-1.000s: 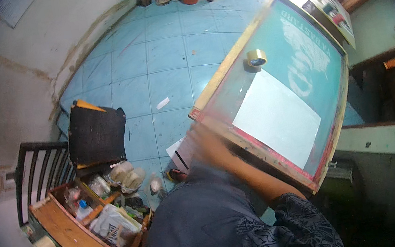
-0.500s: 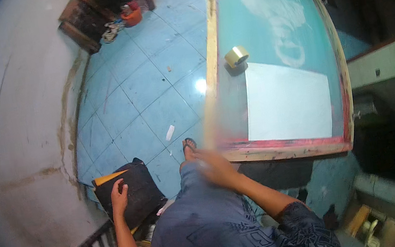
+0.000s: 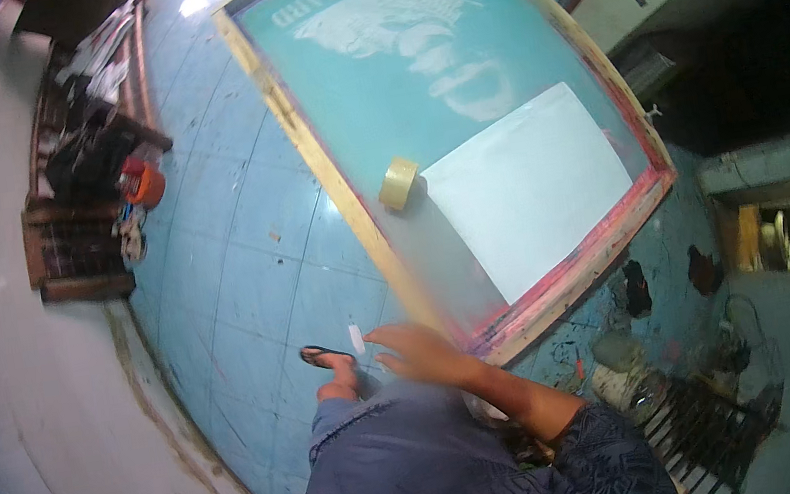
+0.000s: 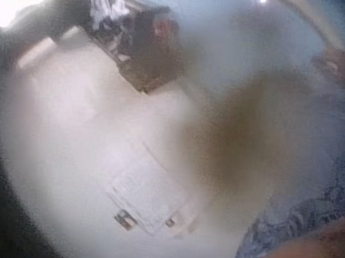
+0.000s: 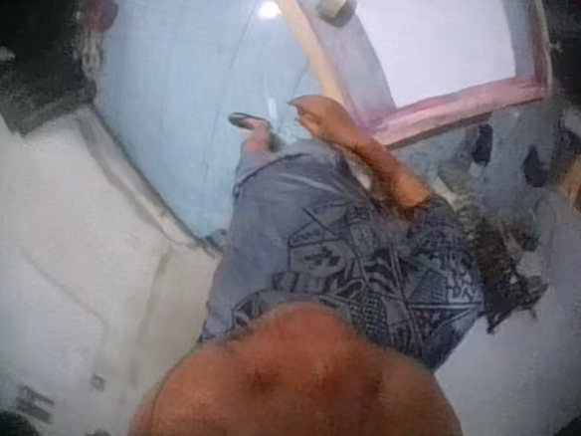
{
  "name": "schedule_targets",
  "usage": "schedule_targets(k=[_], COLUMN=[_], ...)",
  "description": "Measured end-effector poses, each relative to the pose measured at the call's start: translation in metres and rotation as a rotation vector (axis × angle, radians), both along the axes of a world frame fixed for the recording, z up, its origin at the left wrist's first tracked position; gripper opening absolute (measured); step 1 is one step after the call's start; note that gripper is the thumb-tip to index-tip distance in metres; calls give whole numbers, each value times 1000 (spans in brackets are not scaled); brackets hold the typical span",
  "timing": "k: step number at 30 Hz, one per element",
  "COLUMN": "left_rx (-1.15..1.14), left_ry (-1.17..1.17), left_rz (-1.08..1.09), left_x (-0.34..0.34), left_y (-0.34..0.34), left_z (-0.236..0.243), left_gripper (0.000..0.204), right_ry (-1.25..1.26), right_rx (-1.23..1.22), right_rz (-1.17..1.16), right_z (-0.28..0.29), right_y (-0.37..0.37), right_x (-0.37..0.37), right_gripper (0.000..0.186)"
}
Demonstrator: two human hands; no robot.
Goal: The person tapes a white sheet onto a screen printing frame, cuts the tape with scissors, and repositions the frame. They handle a printed design sheet and a roll of tape while working in a cluttered room.
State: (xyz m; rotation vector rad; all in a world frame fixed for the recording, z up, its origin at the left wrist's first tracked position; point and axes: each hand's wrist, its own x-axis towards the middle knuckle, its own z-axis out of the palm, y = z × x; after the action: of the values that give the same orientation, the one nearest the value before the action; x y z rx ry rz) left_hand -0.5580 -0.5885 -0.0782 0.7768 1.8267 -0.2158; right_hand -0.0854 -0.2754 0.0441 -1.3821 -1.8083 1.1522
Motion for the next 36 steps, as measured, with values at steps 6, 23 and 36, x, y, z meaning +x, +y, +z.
schedule_targets(k=[6,23,36], left_rx=[26,816,-12], left_ry=[-18,-179,75], left_rz=[-181,-592,-148], left_x=[-139,-141,-243], left_y=[180,917,916], left_z=[-28,53,-53], left_gripper=[43,44,48], right_ry=[-136,-115,-199], right_rx=[2,-130,179], right_rz=[-278,-342,-244], right_z=[-9,6,61], right_y=[70,361,798], right_x=[-52,-182,-117], right_gripper=[33,34,31])
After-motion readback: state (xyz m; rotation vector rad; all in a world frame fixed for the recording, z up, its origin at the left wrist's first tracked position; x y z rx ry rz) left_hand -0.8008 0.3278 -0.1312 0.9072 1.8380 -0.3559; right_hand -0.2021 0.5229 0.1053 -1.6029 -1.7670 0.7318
